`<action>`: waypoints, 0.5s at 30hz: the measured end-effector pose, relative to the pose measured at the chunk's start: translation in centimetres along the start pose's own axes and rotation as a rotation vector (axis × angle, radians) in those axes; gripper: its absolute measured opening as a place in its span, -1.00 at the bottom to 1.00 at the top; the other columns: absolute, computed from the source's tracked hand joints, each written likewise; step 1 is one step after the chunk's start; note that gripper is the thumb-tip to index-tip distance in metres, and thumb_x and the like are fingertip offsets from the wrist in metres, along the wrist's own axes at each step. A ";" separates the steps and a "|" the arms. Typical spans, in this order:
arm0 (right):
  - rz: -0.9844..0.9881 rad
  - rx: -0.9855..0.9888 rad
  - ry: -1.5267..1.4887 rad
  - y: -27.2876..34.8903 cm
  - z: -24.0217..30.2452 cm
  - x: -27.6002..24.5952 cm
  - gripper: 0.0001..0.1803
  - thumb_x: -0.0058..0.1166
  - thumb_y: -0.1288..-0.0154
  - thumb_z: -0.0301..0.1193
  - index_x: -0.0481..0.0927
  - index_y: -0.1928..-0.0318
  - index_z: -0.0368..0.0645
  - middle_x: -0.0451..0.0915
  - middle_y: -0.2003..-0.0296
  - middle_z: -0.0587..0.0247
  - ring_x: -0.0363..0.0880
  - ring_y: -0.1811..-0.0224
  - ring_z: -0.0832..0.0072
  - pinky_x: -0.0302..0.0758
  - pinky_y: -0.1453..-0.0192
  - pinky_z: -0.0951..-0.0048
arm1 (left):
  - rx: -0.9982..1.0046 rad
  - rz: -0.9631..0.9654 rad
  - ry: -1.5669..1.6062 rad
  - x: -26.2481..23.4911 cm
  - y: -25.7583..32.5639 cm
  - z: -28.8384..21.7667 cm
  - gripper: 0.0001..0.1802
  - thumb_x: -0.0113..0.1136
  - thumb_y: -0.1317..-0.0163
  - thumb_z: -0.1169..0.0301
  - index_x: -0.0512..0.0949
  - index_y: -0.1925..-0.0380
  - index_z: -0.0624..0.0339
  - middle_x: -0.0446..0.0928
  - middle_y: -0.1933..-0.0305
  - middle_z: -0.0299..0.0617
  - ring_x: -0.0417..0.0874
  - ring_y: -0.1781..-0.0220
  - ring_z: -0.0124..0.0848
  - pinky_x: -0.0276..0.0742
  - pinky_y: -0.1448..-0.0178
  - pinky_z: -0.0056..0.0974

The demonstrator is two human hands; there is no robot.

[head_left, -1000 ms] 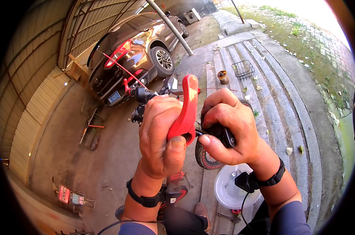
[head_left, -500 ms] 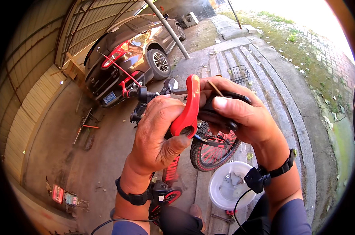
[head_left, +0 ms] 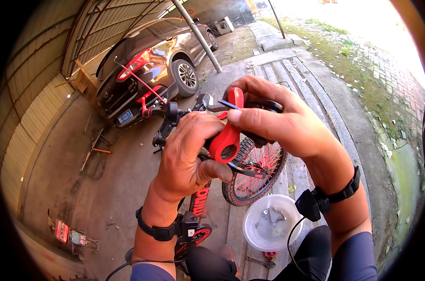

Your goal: The person is repairing a bicycle handlebar grip. They use a screwdriver to loosen the clamp on the red grip, slide it off the handlebar, and then reposition it. They tighten the grip back onto the handlebar and test its stability.

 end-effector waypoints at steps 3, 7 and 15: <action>-0.035 0.025 0.049 0.0 -0.1 0.1 -0.78 0.23 -0.39 -0.24 0.61 0.17 -0.12 0.48 0.45 0.58 0.34 0.45 0.81 0.24 0.42 0.65 | -0.007 -0.010 0.005 0.0 0.0 0.3 -0.17 0.23 -0.04 -0.32 0.51 0.08 0.28 0.59 0.13 -0.03 0.62 0.09 -0.04 0.51 -0.08 -0.06; -0.063 0.032 0.069 -0.4 -0.4 0.2 -0.71 0.26 -0.34 -0.21 0.64 0.19 -0.20 0.54 0.46 0.49 0.41 0.42 0.77 0.34 0.37 0.59 | -0.017 0.003 0.008 -0.1 0.0 0.4 -0.18 0.23 -0.05 -0.32 0.51 0.09 0.28 0.59 0.15 -0.03 0.62 0.12 -0.05 0.51 -0.05 -0.08; -0.060 0.042 0.191 -0.8 0.3 -0.3 -0.69 0.33 -0.33 -0.22 0.65 0.14 -0.20 0.54 0.45 0.55 0.41 0.42 0.79 0.33 0.37 0.61 | -0.081 0.013 0.074 0.0 -0.5 0.0 -0.18 0.22 -0.06 -0.33 0.51 0.06 0.27 0.58 0.20 -0.07 0.61 0.15 -0.07 0.50 -0.03 -0.09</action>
Point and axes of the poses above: each hand's wrist, its own y-axis away from the middle knuckle, its own x-axis out of the palm, z = x × y, the point moved 4 cm from there along -y, towards the middle knuckle
